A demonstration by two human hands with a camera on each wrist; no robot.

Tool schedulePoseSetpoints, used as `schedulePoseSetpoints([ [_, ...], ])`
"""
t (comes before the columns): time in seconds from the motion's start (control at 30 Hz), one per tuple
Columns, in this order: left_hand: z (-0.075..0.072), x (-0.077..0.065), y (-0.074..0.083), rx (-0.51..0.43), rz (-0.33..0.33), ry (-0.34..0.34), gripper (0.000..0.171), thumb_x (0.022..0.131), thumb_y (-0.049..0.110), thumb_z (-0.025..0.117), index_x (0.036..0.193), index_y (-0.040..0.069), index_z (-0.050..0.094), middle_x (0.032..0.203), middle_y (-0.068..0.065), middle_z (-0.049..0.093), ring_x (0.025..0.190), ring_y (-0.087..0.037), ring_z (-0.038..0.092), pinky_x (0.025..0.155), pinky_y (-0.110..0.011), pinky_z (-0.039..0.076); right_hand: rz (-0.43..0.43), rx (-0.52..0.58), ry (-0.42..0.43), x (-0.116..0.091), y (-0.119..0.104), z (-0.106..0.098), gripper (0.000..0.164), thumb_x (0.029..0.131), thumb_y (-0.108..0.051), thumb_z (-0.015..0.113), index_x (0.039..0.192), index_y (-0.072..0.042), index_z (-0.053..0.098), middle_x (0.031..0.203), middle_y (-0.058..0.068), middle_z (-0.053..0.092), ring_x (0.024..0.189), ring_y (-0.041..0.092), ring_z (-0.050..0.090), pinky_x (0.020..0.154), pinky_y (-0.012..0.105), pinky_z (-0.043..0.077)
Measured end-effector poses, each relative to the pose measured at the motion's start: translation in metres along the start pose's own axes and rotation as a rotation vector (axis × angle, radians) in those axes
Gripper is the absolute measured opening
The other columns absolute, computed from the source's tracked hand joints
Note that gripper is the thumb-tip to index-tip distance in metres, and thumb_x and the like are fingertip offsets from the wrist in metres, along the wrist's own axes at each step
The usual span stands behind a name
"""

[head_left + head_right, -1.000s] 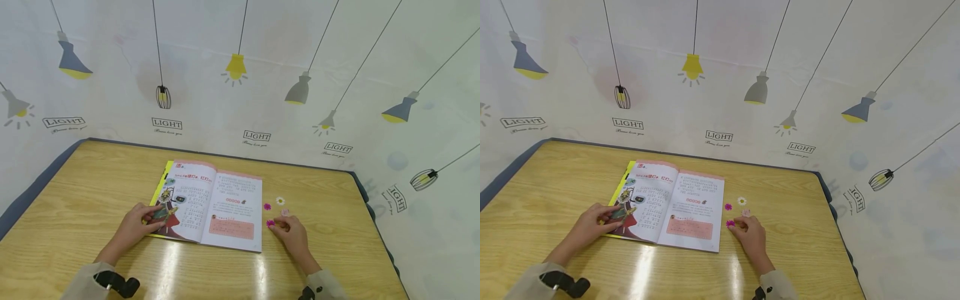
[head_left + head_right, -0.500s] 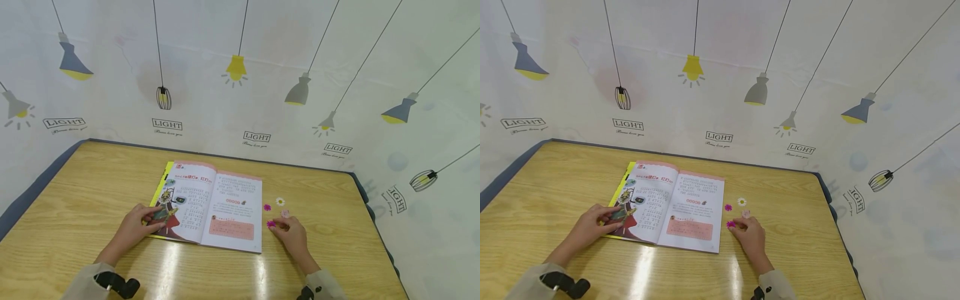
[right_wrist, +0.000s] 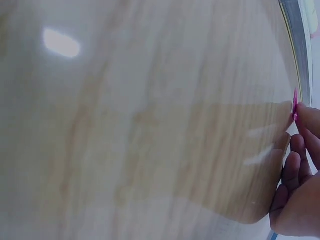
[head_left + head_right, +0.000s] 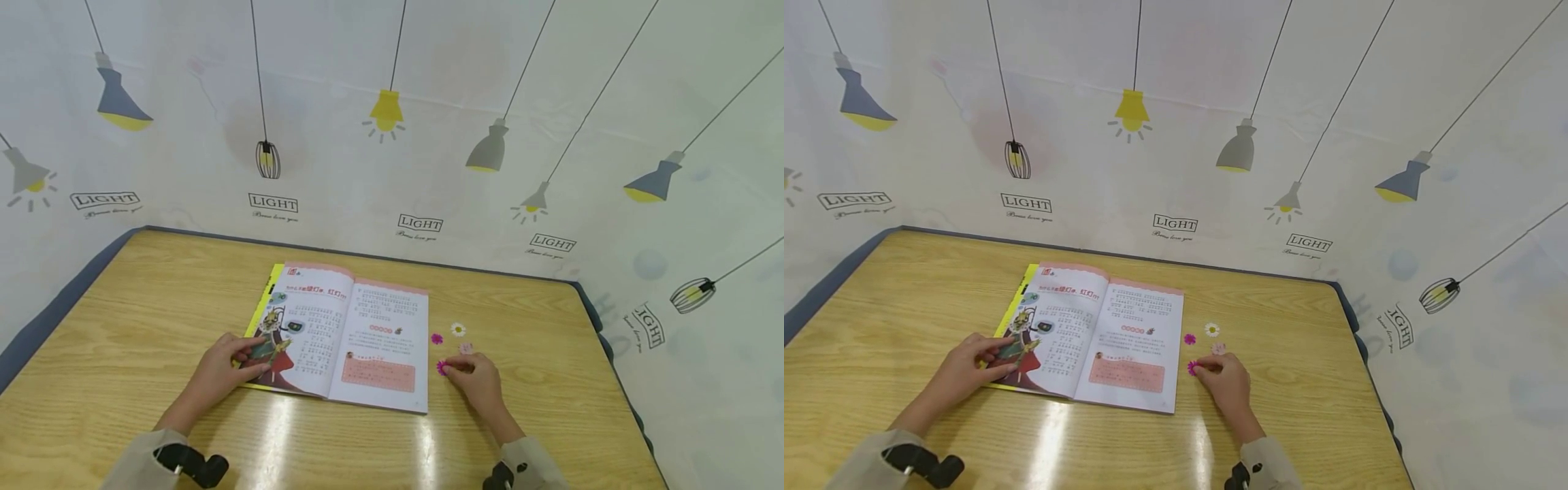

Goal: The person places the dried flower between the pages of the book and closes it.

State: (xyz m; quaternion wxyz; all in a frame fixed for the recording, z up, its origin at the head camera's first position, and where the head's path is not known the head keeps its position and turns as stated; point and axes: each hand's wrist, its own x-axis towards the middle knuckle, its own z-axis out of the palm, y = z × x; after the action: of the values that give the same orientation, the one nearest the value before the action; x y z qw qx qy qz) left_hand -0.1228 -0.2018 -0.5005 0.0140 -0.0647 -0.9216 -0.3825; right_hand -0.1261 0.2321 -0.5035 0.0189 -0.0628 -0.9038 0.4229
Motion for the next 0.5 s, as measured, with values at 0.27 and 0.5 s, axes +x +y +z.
schedulePoseSetpoints([
  [0.27, 0.0000, -0.0008, -0.0008, 0.002, 0.003, 0.003, 0.048, 0.075, 0.021, 0.079, 0.115, 0.000, 0.064, 0.087, -0.006, 0.049, 0.080, -0.018, 0.051, 0.066, -0.031, 0.044, 0.006, 0.002, 0.006, 0.0021, -0.0022, -0.0002, 0.012, 0.078, -0.012, 0.075, 0.084, -0.003, 0.073, 0.087, 0.007, 0.062, 0.078, 0.016, 0.053, 0.065, 0.025, 0.044],
  [0.5, 0.0005, -0.0005, -0.0023, 0.018, 0.019, 0.013, 0.048, 0.074, 0.021, 0.079, 0.114, 0.000, 0.065, 0.087, -0.005, 0.049, 0.078, -0.017, 0.050, 0.066, -0.030, 0.043, 0.030, -0.040, -0.015, 0.0039, -0.0031, 0.0003, 0.011, 0.080, -0.015, 0.073, 0.082, -0.004, 0.073, 0.087, 0.007, 0.061, 0.080, 0.018, 0.053, 0.068, 0.030, 0.043],
])
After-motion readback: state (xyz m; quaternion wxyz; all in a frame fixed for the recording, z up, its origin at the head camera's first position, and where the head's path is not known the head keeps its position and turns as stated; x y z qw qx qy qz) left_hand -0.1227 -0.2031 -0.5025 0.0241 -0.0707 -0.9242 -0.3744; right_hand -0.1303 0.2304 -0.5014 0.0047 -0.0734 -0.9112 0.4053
